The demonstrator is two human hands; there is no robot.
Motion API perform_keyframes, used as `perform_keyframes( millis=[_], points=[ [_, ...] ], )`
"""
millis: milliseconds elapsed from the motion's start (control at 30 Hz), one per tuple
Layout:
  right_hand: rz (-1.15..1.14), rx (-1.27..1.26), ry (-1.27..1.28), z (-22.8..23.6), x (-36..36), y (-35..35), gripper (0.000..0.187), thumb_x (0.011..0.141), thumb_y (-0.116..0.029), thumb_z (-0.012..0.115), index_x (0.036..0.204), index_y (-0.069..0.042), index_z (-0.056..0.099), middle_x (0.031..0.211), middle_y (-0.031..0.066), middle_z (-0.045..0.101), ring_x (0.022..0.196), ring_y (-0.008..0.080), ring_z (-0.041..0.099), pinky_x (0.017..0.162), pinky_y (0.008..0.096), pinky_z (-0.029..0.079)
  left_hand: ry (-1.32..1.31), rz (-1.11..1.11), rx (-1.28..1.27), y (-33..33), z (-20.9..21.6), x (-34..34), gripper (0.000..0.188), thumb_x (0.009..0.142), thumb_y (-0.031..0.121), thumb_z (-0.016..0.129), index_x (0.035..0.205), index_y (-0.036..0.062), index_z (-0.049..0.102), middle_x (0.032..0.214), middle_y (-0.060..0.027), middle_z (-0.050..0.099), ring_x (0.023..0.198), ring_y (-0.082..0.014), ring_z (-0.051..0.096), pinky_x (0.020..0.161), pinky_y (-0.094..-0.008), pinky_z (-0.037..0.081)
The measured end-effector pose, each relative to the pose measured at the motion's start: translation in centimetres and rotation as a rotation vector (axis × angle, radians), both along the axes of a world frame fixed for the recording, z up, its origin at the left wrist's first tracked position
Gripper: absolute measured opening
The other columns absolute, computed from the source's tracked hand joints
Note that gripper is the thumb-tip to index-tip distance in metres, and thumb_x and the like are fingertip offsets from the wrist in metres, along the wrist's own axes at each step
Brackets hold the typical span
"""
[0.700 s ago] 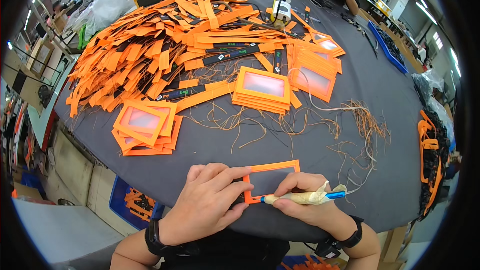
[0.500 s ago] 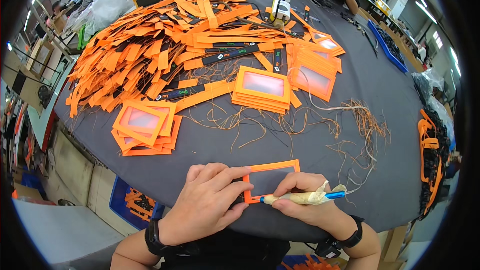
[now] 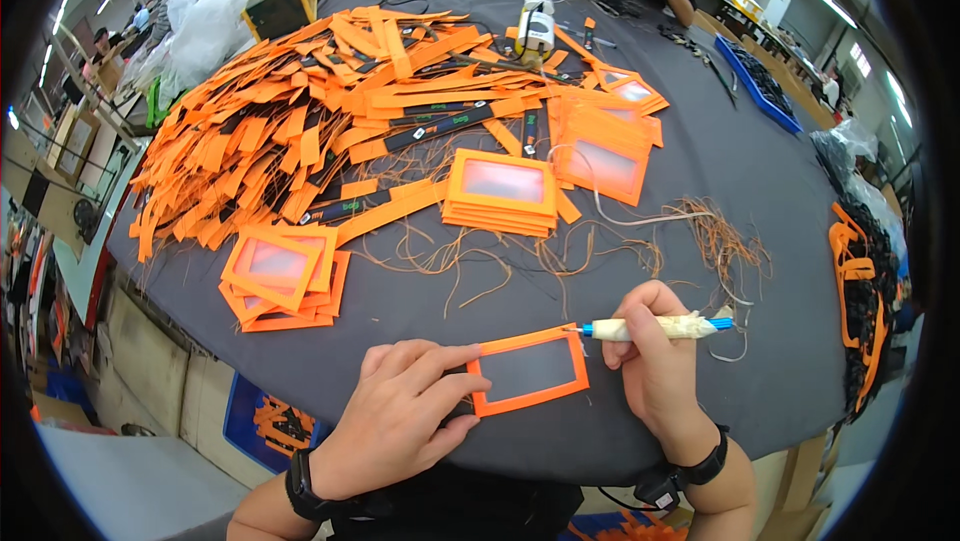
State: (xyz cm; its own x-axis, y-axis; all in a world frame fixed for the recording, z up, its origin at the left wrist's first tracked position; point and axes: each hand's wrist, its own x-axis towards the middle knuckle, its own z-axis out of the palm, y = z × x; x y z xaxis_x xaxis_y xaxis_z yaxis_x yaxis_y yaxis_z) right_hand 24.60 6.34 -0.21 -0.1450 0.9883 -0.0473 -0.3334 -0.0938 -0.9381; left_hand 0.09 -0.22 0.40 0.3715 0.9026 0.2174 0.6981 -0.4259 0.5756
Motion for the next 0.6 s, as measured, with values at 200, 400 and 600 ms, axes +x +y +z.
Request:
perform_keyframes(
  millis=[200, 400, 600],
  points=[
    [0.1, 0.044, -0.031, 0.2, 0.6, 0.2, 0.011, 0.088, -0.008, 0.062, 0.093, -0.003, 0.053, 0.078, 0.0033, 0.058, 0.064, 0.0059, 0.054, 0.057, 0.0189, 0.044, -0.154, 0.084, -0.028, 0.7, 1.6, 0.2, 0.034, 0.069, 0.009, 0.074, 0.1, 0.0077, 0.063, 0.107, -0.0066, 0.058, 0.097, -0.0264, 0.052, 0.083, -0.0353, 0.04],
    [0.214, 0.117, 0.047, 0.2, 0.6, -0.3, 0.016, 0.085, -0.002, 0.064, 0.097, -0.005, 0.054, 0.087, 0.0023, 0.057, 0.076, 0.0068, 0.056, 0.068, 0.0207, 0.047, -0.063, 0.12, -0.042, 1.8, 2.4, 0.1, 0.034, 0.073, 0.018, 0.074, 0.102, 0.0055, 0.062, 0.094, -0.007, 0.055, 0.09, -0.0261, 0.05, 0.08, -0.0358, 0.039],
    [0.251, 0.188, -0.06, 0.6, 0.7, -0.2, 0.011, 0.084, -0.001, 0.063, 0.092, -0.005, 0.057, 0.086, 0.0005, 0.051, 0.079, 0.0071, 0.05, 0.07, 0.0222, 0.041, 0.212, 0.042, 0.013, 1.4, 1.9, 1.8, 0.062, 0.067, 0.039, 0.079, 0.113, 0.0038, 0.057, 0.104, -0.0096, 0.05, 0.098, -0.0265, 0.046, 0.082, -0.0347, 0.035]
  ],
)
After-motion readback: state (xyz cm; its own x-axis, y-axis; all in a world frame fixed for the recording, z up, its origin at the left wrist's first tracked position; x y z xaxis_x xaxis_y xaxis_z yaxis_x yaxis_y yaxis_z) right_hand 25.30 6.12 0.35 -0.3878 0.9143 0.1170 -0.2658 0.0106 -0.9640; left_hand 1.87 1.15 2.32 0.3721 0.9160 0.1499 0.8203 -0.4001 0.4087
